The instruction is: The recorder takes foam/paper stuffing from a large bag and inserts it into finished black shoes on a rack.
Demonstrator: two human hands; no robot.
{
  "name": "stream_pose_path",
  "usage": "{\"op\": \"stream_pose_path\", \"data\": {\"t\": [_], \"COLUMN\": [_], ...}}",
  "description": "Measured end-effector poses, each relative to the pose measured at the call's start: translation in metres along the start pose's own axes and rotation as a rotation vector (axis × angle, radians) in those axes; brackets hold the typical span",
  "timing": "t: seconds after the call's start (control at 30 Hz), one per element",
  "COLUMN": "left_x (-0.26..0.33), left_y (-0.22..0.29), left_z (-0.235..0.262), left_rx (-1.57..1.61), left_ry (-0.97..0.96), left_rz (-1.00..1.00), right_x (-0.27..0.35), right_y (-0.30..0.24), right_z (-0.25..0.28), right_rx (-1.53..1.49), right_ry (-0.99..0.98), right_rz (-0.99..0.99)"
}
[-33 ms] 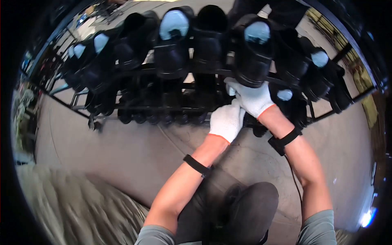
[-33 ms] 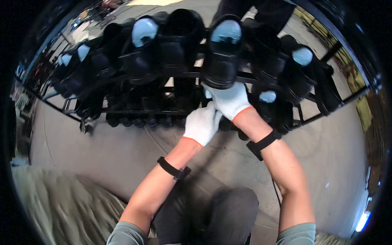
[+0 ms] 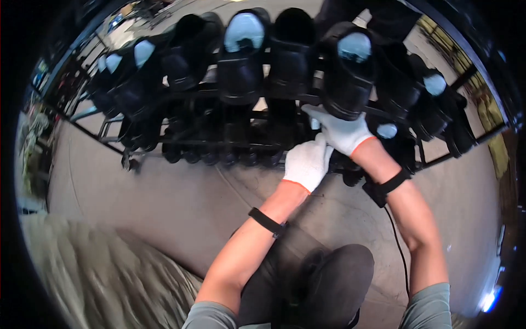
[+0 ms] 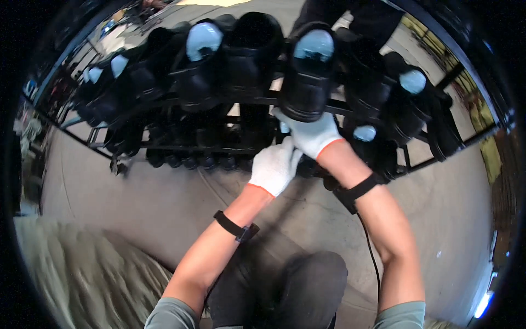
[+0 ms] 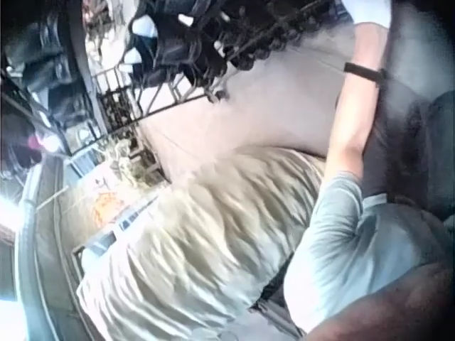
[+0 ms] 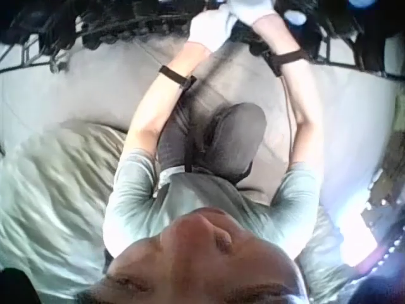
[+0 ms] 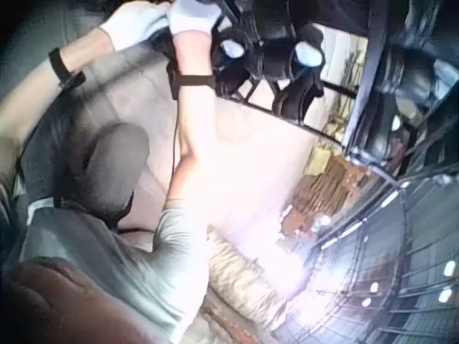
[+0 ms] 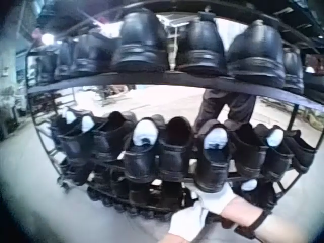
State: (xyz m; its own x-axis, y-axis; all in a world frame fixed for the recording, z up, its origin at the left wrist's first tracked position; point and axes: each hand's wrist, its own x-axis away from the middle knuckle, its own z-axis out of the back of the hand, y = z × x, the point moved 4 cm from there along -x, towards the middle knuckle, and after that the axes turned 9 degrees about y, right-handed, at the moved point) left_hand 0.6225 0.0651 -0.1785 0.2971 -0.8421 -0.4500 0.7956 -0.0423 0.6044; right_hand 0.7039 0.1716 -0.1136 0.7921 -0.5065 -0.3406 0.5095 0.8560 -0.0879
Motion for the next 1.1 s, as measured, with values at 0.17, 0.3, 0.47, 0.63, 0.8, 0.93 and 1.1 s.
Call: {"op": "stream_pose_path", "data": {"t": [0.17, 0.3, 0.47, 0.63, 0.8, 0.93, 1.1], "left_x": [0.024, 0.023, 0.067, 0.121, 0.128, 0.182, 0.298], "left_y": [-0.028, -0.006, 0.087, 0.216, 0.449, 0.596, 0.561], "left_z": [0.026, 0.043, 0.187, 0.461, 0.827, 1.066, 1.237], "left_rx": [-0.132, -0.023, 0.127, -0.019, -0.451, -1.261, -1.214], "left_ry": [-0.078, -0.073, -0.249, 0.089, 0.635, 1.085, 0.418], "left_rz": [-0.047, 0.09, 0.177, 0.203, 0.236, 0.732, 1.206], "right_x": [-0.016, -0.026, 0.033, 0.035, -0.124, -0.181, -0.186], "right_y": [-0.015, -0.01, -0.007, -0.198, -0.497, -0.697, -0.927], "right_z": [-0.059, -0.041, -0.016, 0.129, 0.47, 0.722, 0.83], "right_rx": [-0.03, 0.131, 0.007, -0.611, -1.309, -1.615, -1.295], "right_ry": [0.002, 0.402, -0.074, -0.049, -0.119, 0.076, -0.09], "right_rz": [0.107, -0.051, -0.148, 0.058, 0.332, 0.908, 1.38]}}
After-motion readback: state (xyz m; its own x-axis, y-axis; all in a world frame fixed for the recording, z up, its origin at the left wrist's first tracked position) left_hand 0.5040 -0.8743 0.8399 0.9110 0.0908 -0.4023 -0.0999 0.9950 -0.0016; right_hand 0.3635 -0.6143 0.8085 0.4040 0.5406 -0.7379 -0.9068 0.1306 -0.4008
